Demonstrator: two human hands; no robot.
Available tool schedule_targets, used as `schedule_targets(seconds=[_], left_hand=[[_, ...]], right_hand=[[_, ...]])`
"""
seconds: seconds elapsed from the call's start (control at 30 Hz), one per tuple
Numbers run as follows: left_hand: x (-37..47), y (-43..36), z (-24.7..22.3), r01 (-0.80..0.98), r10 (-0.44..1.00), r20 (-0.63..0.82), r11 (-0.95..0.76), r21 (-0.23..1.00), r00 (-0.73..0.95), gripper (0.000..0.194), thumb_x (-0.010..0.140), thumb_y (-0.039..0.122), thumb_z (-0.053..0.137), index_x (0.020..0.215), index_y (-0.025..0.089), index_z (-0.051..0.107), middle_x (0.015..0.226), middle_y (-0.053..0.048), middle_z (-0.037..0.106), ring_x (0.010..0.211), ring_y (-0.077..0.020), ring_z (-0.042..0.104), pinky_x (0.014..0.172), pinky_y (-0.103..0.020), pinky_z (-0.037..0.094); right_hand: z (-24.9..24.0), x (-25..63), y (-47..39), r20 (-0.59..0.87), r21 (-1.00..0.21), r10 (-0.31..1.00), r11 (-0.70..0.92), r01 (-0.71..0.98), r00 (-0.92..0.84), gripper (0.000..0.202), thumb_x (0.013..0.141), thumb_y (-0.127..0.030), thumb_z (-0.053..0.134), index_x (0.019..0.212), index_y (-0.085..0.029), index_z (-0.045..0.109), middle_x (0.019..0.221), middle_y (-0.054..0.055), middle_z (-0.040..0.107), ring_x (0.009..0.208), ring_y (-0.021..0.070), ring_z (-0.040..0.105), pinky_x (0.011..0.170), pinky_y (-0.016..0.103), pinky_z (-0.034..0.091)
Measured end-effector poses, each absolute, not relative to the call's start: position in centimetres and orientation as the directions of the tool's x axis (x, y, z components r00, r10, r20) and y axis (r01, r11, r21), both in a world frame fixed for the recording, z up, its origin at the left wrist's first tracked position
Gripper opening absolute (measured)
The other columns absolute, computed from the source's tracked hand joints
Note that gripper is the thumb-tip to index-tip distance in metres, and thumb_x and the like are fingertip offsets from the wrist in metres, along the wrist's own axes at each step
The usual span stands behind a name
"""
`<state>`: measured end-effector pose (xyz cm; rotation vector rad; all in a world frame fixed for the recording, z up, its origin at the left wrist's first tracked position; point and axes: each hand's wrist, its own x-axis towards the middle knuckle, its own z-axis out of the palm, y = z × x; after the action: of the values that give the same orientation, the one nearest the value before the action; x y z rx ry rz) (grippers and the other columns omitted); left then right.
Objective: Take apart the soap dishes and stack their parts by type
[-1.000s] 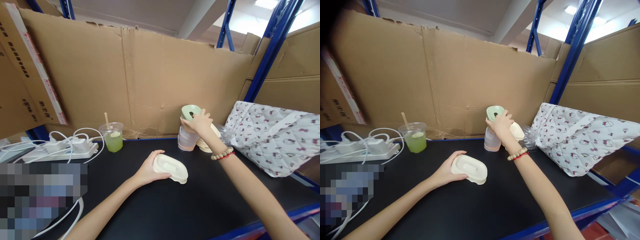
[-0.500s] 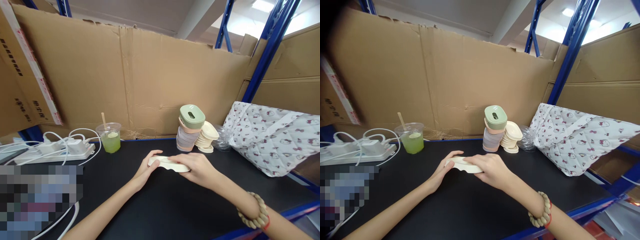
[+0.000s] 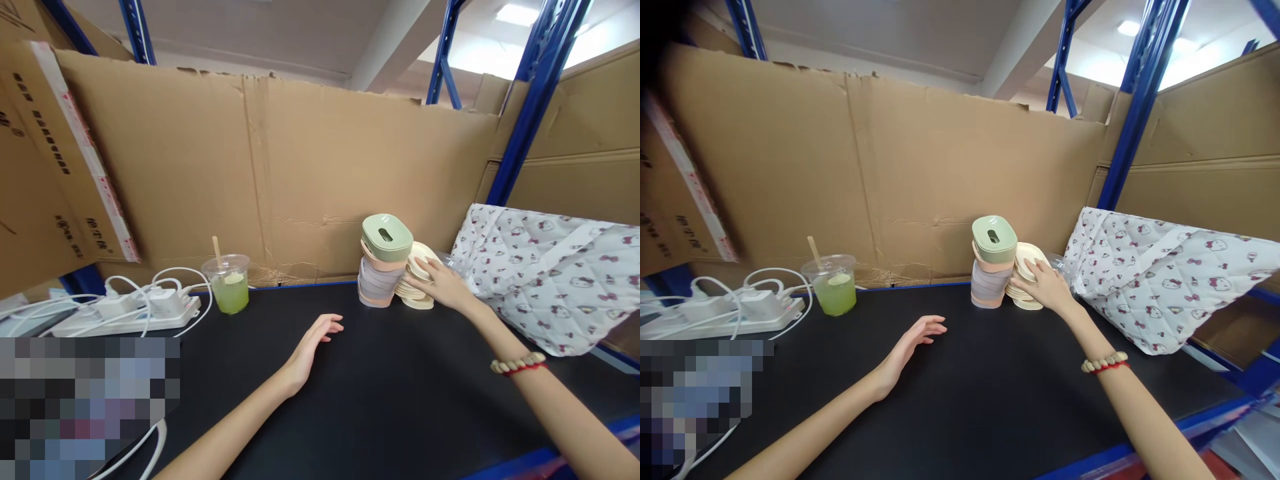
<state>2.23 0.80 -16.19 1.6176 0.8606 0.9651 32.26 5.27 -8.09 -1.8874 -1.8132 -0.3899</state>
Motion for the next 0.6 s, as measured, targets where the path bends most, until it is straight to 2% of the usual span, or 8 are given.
schedule_targets(seconds=[0.07,0.13,0.27,0.33,0.4,0.5,0.53,0.6], left_hand=[[2.2,0.6,-16.0,0.079,0.884,0.183,-0.238,0.968,0.429,0.065,0.076,0.064,0.028,0.112,0.014,0.046,0.109,-0.01,0.052,0.109,-0.0225,0.046,0.097,-0.038,0.034],[2.1,0.3,-15.9,0.099,0.878,0.194,-0.262,0.96,0.438,0.062,0.078,0.063,0.028,0.112,0.014,0.047,0.109,-0.01,0.052,0.109,-0.0219,0.045,0.098,-0.037,0.034],[1.9,-0.3,-15.7,0.223,0.823,0.273,-0.426,0.877,0.497,0.047,0.082,0.051,0.033,0.11,0.016,0.049,0.109,-0.008,0.051,0.107,-0.0195,0.047,0.097,-0.036,0.035],[1.9,-0.9,-15.5,0.314,0.733,0.395,-0.623,0.716,0.554,0.035,0.083,0.04,0.038,0.107,0.017,0.05,0.107,-0.006,0.052,0.102,-0.0177,0.048,0.095,-0.035,0.036],[2.2,-1.7,-15.1,0.34,0.545,0.54,-0.833,0.437,0.641,0.023,0.085,0.029,0.039,0.1,0.017,0.052,0.102,-0.005,0.053,0.099,-0.0162,0.049,0.091,-0.032,0.037],[3.2,-3.5,-14.1,0.259,0.206,0.671,-0.966,0.02,0.713,0.017,0.088,0.019,0.037,0.089,0.013,0.053,0.095,-0.006,0.054,0.102,-0.0166,0.049,0.085,-0.026,0.039],[3.6,-4.2,-13.8,0.246,0.143,0.696,-0.968,-0.049,0.703,0.017,0.089,0.017,0.037,0.088,0.013,0.053,0.095,-0.006,0.054,0.103,-0.0168,0.049,0.085,-0.025,0.039],[4.1,-5.7,-13.3,0.233,0.09,0.724,-0.967,-0.1,0.684,0.017,0.089,0.019,0.038,0.089,0.012,0.053,0.097,-0.007,0.054,0.103,-0.0178,0.049,0.084,-0.026,0.04]], right_hand=[[-8.4,32.3,5.6,0.542,-0.192,0.835,0.006,0.981,0.101,0.06,0.072,-0.062,0.048,0.118,-0.023,0.057,0.126,0.012,0.053,0.117,0.0341,0.047,0.096,0.053,0.037],[-8.5,32.1,5.5,0.635,-0.245,0.766,0.071,0.967,0.105,0.059,0.075,-0.063,0.043,0.115,-0.022,0.058,0.123,0.013,0.055,0.117,0.0336,0.047,0.096,0.055,0.035],[-8.3,30.5,3.0,0.865,-0.356,0.469,0.324,0.877,0.178,0.051,0.082,-0.056,0.039,0.112,-0.018,0.054,0.112,0.014,0.058,0.107,0.0278,0.054,0.092,0.049,0.042],[-8.2,28.9,0.4,0.91,-0.363,0.361,0.451,0.816,0.206,0.042,0.084,-0.048,0.042,0.114,-0.018,0.05,0.108,0.013,0.058,0.1,0.024,0.057,0.088,0.044,0.046],[-8.0,27.5,-2.4,0.947,-0.256,0.306,0.527,0.811,0.1,0.033,0.085,-0.039,0.046,0.112,-0.02,0.05,0.103,0.01,0.06,0.096,0.0214,0.059,0.085,0.039,0.048],[-7.9,26.9,-4.9,0.936,-0.07,0.343,0.413,0.908,-0.084,0.031,0.083,-0.037,0.046,0.109,-0.023,0.053,0.108,0.011,0.059,0.105,0.0265,0.055,0.089,0.045,0.044],[-8.1,27.3,-5.0,0.911,-0.075,0.408,0.302,0.95,-0.058,0.036,0.082,-0.04,0.045,0.112,-0.022,0.053,0.114,0.013,0.056,0.112,0.0316,0.05,0.091,0.051,0.04],[-9.1,28.9,-4.2,0.803,-0.186,0.575,-0.012,0.983,0.159,0.052,0.08,-0.046,0.042,0.123,-0.018,0.049,0.127,0.018,0.047,0.122,0.0434,0.036,0.09,0.065,0.031]])
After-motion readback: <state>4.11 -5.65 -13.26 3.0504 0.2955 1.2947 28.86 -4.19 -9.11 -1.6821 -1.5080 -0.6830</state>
